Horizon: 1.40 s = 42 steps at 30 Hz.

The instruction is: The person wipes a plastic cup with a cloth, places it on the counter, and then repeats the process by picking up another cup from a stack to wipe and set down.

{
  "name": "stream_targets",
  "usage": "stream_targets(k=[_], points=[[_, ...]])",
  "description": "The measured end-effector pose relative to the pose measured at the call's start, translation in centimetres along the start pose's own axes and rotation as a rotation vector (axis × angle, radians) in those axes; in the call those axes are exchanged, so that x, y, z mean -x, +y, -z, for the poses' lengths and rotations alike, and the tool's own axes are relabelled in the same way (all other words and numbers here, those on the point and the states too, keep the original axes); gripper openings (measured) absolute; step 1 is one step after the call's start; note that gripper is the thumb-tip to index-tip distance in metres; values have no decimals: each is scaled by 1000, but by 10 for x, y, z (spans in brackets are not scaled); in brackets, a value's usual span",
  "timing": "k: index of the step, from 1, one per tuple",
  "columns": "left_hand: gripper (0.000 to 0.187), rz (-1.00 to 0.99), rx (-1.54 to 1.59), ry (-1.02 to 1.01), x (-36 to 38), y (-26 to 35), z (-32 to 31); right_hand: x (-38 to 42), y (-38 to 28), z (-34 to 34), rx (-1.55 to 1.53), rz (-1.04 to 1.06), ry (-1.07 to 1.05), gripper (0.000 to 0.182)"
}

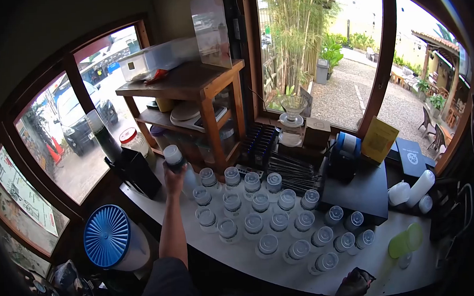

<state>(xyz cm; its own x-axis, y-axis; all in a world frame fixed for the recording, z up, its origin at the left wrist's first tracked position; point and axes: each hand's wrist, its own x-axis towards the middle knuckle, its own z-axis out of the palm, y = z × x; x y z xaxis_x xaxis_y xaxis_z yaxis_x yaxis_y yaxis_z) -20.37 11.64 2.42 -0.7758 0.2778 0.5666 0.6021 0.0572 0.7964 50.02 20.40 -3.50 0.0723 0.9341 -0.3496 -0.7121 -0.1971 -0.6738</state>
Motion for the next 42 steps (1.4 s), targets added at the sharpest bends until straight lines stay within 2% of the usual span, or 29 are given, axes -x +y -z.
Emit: stream_targets(k=[3, 6, 8, 9, 12, 13, 15, 16, 17, 18, 19, 21, 22, 24, 25, 26, 29, 30, 32, 34, 36, 37, 38, 40, 42], points=[[67, -58, -2, 15, -9, 3, 4, 33, 13, -18, -167, -42, 137, 33], [66, -155, 15, 64, -25, 25, 9, 50, 20, -6, -264, -85, -43, 33], [67, -203, 10, 100, -38, 36, 16, 41, 27, 26, -168, -51, -301, 33], [68, -195, 124, 95, -43, 47, 19, 38, 30, 36, -116, -35, -432, 33], [70, -323, 128, 232, -38, 95, 31, 71, 22, -10, -67, 36, 14, 37], [73, -307, 220, 216, -27, 116, 33, 61, 25, 6, -372, -23, -50, 36], [75, -317, 310, 122, 1, 120, 27, 35, 32, 46, -984, -139, -179, 39], [77, -325, 355, 75, 20, 123, 23, 38, 29, 46, -690, -57, -150, 47], [80, -329, 372, -31, 44, 140, 16, 49, 26, 26, -398, 24, -116, 56], [82, -335, 389, -140, 71, 156, 6, 57, 22, 7, -243, 82, -117, 60], [87, -308, 356, -337, 99, 157, -6, 63, 23, -10, -195, 115, -181, 65], [89, -360, 397, -670, 153, 207, -19, 76, 31, -46, -104, 162, -318, 74], [89, -331, 401, -869, 184, 224, -28, 92, 42, -75, -102, 241, -195, 76], [84, -272, 568, -1188, 236, 264, -41, 105, 56, -91, -50, 188, -256, 76], [85, -195, 500, -1377, 256, 285, -41, 110, 54, -100, 72, 272, -322, 75], [83, -200, 521, -1484, 286, 280, -49, 115, 49, -112, 195, 358, -388, 74], [75, 55, 629, -1710, 301, 297, -59, 115, 21, -132, 568, 612, -570, 72], [72, 131, 699, -1793, 303, 293, -62, 103, 15, -123, 529, 553, -653, 53], [68, 268, 719, -1989, 310, 278, -68, 90, -6, -114, 749, 490, -807, 35], [64, 356, 620, -2198, 315, 264, -85, 88, -28, -114, 786, 259, -885, 36], [63, 412, 481, -2260, 316, 274, -96, 78, -44, -104, 862, -7, -883, 38], [64, 413, 418, -2283, 318, 283, -101, 66, -40, -89, 844, 55, -923, 29], [64, 415, 356, -2303, 321, 292, -107, 59, -43, -78, 786, -7, -898, 28], [68, 335, 284, -2353, 331, 313, -121, 47, -52, -60, 675, -130, -856, 33], [71, 193, 192, -2359, 341, 342, -135, 28, -57, -35, 575, -184, -815, 46]])
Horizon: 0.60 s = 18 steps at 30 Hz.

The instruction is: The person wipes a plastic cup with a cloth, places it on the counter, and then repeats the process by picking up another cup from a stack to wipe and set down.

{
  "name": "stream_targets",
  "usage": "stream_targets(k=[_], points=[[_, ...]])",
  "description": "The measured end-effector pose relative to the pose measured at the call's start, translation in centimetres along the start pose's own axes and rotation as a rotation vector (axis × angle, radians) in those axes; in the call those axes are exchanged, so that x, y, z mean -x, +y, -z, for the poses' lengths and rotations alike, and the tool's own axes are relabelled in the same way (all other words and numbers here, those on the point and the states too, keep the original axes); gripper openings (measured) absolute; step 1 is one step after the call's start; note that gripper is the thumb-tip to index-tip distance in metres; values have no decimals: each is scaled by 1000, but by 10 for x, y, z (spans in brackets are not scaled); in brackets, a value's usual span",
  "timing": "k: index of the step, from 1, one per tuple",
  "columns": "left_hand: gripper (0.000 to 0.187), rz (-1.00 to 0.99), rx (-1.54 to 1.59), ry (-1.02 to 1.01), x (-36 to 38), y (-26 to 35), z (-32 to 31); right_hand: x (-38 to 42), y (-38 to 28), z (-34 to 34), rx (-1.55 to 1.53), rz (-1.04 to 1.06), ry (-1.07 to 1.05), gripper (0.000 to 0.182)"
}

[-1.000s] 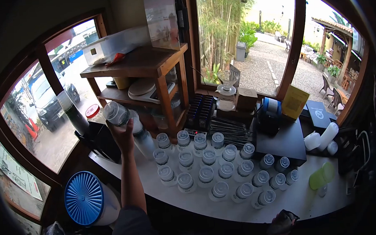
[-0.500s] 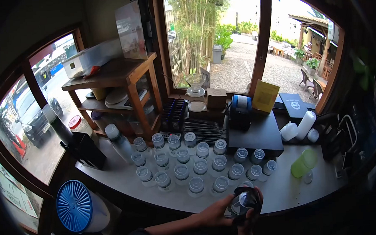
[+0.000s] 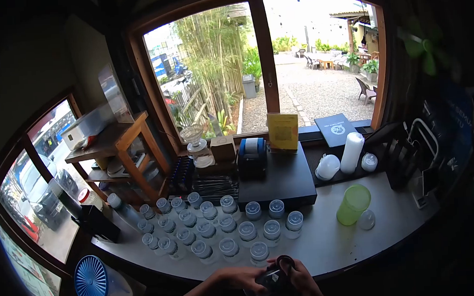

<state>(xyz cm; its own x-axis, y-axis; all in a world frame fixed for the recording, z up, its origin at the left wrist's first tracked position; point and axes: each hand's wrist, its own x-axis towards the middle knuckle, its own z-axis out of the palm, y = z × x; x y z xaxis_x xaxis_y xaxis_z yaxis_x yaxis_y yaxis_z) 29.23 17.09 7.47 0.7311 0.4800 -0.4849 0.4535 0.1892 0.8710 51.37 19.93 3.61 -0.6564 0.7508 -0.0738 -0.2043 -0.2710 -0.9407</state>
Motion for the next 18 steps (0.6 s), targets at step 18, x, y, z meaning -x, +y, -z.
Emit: stream_targets(k=[18], points=[[72, -457, -82, 1034, -151, 46, -39, 30, 6, 89, 211, 775, 327, 63]])
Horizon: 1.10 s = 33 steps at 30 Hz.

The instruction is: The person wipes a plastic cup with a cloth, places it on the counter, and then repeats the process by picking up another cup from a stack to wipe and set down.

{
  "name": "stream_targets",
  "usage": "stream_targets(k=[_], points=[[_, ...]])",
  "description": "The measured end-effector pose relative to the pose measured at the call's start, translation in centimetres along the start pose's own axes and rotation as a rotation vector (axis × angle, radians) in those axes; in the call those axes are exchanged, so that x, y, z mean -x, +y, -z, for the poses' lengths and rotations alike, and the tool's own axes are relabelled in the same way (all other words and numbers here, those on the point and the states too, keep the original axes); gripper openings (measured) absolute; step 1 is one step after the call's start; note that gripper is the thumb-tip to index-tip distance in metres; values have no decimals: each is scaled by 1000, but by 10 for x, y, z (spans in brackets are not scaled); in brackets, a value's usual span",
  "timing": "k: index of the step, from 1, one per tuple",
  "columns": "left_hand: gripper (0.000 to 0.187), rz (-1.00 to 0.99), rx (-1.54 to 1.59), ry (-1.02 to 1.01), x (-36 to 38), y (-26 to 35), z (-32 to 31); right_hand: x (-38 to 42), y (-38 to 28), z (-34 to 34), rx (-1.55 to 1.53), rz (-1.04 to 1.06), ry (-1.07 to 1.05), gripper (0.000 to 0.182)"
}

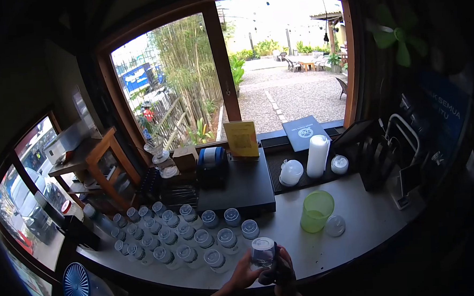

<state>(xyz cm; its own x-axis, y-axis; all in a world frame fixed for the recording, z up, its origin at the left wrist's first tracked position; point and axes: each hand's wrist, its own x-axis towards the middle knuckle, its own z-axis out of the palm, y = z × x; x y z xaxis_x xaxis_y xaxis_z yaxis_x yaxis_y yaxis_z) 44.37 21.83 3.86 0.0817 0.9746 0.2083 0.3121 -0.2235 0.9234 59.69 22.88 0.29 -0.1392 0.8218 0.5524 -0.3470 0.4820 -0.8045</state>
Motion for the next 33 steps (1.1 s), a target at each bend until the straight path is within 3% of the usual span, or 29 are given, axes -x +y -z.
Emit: stream_targets(k=[2, 4, 8, 11, 12, 14, 16, 18, 19, 22, 25, 29, 32, 33], points=[[73, 92, 47, 58, 4, -9, -6, 10, -9, 1, 81, -9, -110, 50], [72, 95, 91, 100, 7, -9, -15, 7, -4, 7, -26, -151, -47, 66], [77, 254, 306, -305, 22, -11, -27, -23, -15, 27, -329, -412, 180, 84], [80, 263, 361, -355, 15, 2, -17, -31, -25, 21, -443, -432, 165, 84], [80, 196, 236, -249, 14, -4, -15, -30, -30, 14, -465, -425, 158, 83], [81, 252, 398, -89, 9, -18, -11, -17, -23, 8, -393, -423, -29, 74], [82, 161, 364, -9, 7, -17, -8, -19, -40, 4, -411, -518, -106, 70], [83, 131, 324, 131, 10, -10, -14, -37, -42, 9, -232, -466, -202, 69], [84, 132, 335, 40, 13, -13, -15, -43, -41, 14, -142, -441, -246, 69], [81, 321, 467, -151, 23, 5, -22, -62, -34, 23, -426, -582, -75, 73], [82, 187, 319, -53, 20, -15, -16, -56, -30, 12, -485, -564, -84, 69], [74, 128, 450, 235, 13, -8, -8, -30, -34, 11, -420, -670, -228, 62], [74, 176, 478, 309, 17, -5, -22, -37, -35, 18, -119, -520, -276, 55], [74, 205, 384, 216, 17, 3, -24, -41, -32, 21, 14, -418, -284, 53]])
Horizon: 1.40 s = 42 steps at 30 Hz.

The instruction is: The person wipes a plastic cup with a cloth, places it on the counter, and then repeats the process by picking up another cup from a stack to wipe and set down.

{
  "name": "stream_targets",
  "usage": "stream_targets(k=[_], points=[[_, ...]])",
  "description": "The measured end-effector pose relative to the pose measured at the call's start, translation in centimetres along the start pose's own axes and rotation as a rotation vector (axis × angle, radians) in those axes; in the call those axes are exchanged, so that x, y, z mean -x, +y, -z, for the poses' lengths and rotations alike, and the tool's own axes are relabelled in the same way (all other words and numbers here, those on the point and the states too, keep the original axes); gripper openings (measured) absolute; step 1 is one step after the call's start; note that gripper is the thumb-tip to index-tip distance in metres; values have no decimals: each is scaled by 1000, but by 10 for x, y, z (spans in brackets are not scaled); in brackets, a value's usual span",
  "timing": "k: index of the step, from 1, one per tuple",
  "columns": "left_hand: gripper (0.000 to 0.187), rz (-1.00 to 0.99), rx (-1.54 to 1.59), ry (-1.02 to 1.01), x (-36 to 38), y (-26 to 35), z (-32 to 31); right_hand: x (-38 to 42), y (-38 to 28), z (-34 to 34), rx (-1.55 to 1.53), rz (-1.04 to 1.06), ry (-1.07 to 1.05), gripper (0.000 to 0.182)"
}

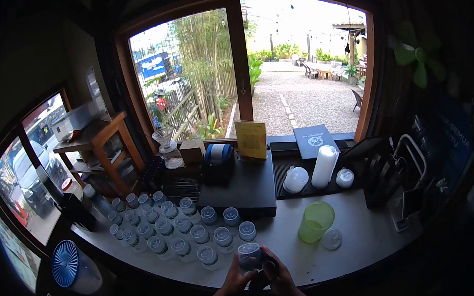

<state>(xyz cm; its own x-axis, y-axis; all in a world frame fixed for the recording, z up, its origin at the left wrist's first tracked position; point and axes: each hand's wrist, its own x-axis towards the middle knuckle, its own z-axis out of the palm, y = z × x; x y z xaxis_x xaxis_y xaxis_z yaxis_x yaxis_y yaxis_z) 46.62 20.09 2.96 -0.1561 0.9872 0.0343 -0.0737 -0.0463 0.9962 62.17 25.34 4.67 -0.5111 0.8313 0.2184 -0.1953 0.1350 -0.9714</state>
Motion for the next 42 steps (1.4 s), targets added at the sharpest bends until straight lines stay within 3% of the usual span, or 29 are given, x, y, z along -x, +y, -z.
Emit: stream_targets(k=[1, 3, 4, 7, 9, 11, 12, 14, 15, 17, 20, 21, 25, 27, 28, 30, 32, 34, 35, 37, 40, 41, 42], points=[[74, 17, -133, -126, 1, -2, 0, -4, 3, 4, 34, 3, 99, 49], [75, 119, -110, -321, 0, -9, -4, -10, -7, 17, -432, -177, 206, 48], [74, 166, -127, -392, -1, -5, -6, -15, -4, 22, -432, -125, 281, 47], [74, 46, -295, -342, -8, 13, -7, -5, -5, 16, -471, -78, 283, 51], [69, -76, -303, -124, -16, 14, -5, 7, 1, -1, -508, -62, 168, 52], [69, -210, -349, 3, -17, 4, -3, 16, 16, 2, -9, 99, 62, 57], [69, -215, -357, 53, -16, 0, -6, 18, -6, 2, 136, 85, 54, 61], [69, -223, -374, 152, -12, -9, -15, 14, 18, 18, 99, 14, 32, 61], [69, -165, -383, 45, -11, -13, -16, 13, 20, 20, 79, -25, 23, 61], [70, -53, -395, -170, -14, -17, -19, 4, 20, 28, -99, -53, 233, 47], [74, 47, -343, -479, -10, -4, -23, -4, 2, 42, -420, -103, 413, 43], [74, 64, -317, -543, -11, -1, -22, -4, 2, 43, -376, -121, 458, 44], [74, -112, -366, -192, -15, 6, -18, 18, 13, 14, -195, -29, 343, 47], [72, -211, -337, -65, -18, -13, -9, 33, 16, 8, -385, -278, 145, 51], [72, -215, -325, -17, -17, -18, -10, 34, 15, -2, -403, -156, 67, 51], [72, -223, -301, 79, -11, -20, -14, 29, 5, -2, 31, -44, 176, 54], [72, -128, -370, -107, -1, -1, -19, 17, 12, -1, 50, 123, 297, 55], [72, -29, -367, -290, 3, -3, -20, 8, -7, 9, -319, -69, 383, 58], [72, -28, -367, -305, 4, -6, -17, 5, -17, 12, -378, -149, 445, 57], [71, -30, -368, -341, 3, 4, -17, 7, 4, 17, -320, -118, 358, 60], [75, -172, -319, -78, -8, -3, -12, 22, 16, -5, -229, 81, 148, 62], [78, -202, -247, 6, -12, -7, -11, 24, 48, -4, -37, 175, 145, 67], [82, -177, -131, 42, -12, -1, -15, 27, 40, -7, -184, 106, 104, 63]])
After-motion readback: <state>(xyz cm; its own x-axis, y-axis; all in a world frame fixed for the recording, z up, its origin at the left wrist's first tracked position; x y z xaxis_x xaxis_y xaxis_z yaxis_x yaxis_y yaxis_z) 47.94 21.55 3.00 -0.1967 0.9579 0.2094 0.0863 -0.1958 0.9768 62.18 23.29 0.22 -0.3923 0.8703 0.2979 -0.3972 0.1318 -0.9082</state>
